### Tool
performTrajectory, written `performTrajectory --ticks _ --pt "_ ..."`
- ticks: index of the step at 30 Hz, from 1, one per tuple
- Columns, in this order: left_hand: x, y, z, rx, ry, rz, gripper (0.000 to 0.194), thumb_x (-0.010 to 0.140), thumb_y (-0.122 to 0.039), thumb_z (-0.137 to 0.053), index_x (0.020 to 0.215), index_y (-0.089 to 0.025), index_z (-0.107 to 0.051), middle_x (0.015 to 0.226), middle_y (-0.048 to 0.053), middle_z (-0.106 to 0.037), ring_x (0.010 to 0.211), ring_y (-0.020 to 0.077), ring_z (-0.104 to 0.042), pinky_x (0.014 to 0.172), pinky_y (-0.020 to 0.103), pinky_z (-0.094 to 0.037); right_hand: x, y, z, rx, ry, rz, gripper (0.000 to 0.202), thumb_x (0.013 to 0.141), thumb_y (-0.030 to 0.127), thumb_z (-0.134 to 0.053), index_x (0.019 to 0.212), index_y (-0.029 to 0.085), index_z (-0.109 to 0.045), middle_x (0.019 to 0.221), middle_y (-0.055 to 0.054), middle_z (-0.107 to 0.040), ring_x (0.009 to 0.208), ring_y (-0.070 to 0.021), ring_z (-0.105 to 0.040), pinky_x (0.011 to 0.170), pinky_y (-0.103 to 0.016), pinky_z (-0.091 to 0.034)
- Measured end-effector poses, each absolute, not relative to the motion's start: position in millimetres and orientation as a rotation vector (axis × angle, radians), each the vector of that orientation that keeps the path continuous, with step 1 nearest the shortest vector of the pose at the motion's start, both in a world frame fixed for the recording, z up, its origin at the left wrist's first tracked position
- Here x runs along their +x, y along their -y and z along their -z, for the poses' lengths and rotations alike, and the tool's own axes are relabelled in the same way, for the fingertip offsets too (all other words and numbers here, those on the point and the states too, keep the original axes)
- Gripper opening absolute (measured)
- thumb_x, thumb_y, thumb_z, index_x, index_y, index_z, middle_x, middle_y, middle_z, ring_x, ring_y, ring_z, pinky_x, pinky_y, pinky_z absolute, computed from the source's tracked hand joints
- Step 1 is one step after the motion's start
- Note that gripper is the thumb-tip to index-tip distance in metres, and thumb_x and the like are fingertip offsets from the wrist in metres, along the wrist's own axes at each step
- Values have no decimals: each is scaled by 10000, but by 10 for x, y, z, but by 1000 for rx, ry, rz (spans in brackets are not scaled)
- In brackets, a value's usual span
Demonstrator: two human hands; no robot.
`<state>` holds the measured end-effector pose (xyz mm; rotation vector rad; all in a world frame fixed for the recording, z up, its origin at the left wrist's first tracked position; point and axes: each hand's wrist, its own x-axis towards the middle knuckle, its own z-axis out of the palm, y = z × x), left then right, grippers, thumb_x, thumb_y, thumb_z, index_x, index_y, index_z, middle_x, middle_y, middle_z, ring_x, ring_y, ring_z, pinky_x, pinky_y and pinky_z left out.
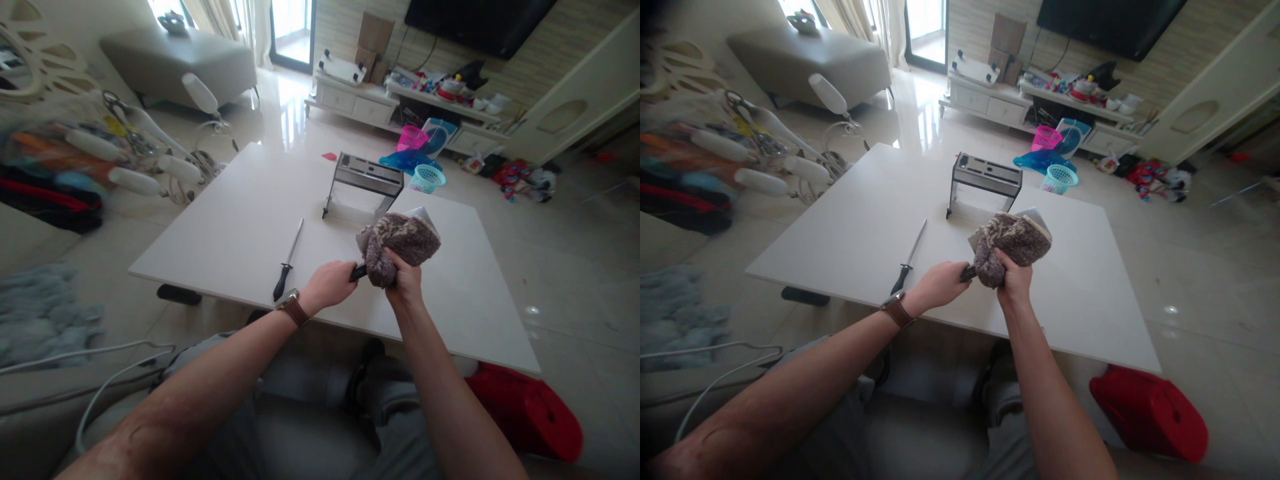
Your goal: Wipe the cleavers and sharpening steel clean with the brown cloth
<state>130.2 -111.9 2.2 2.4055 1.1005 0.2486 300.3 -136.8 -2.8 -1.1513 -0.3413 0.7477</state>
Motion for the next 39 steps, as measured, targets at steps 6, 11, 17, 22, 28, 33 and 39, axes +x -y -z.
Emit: performTrajectory --ticks 6,11,17,22,28,33,39 --pt "1277 1145 38 2435 -1087 -178 216 953 -339 -556 1058 -218 -702 997 111 -765 919 269 -737 779 328 -531 3348 1350 88 -1090 269 -750 503 599 226 -908 1074 172 -750 1152 -57 -788 1096 -224 -739 1028 -415 -598" --pt "1324 1170 73 2398 -1062 -220 241 962 -292 -526 1083 -195 -711 1010 127 -766 930 272 -735 819 343 -544 3002 1392 110 -1093 369 -882 530 626 256 -906 1121 187 -731 1161 -43 -787 1138 -220 -720 1088 -413 -554" --pt "1278 1086 66 2375 -1080 -278 265 905 -174 -526 1058 -172 -742 1011 147 -775 935 277 -739 801 336 -551 2668 1459 56 -1073 441 -1126 583 595 238 -923 1140 217 -716 1178 -38 -786 1139 -232 -717 1083 -424 -555" --pt "1236 1077 64 2393 -1065 -279 266 894 -175 -539 1069 -179 -740 1002 142 -778 922 280 -746 788 335 -556 2696 1466 75 -1116 426 -1164 533 572 210 -927 1069 201 -734 1122 -52 -800 1081 -252 -737 1046 -437 -580" --pt "1256 1096 55 2409 -1039 -268 253 902 -185 -526 1042 -179 -737 1012 141 -780 928 279 -748 797 342 -563 2686 1456 103 -1115 422 -1119 484 569 211 -918 1022 199 -748 1079 -45 -806 1051 -253 -744 1043 -438 -585" --pt "1255 1097 53 2405 -1054 -255 253 914 -192 -521 1043 -184 -738 1020 137 -780 942 274 -749 810 334 -564 2695 1454 119 -1118 438 -1113 492 582 217 -914 1045 197 -747 1098 -52 -803 1101 -266 -732 1055 -454 -578" --pt "1264 1110 55 2391 -1058 -277 259 893 -182 -533 1052 -176 -739 1010 142 -781 923 283 -749 783 339 -563 2694 1461 104 -1112 426 -1111 459 571 216 -919 997 194 -752 1082 -51 -807 1081 -263 -739 1066 -455 -573"
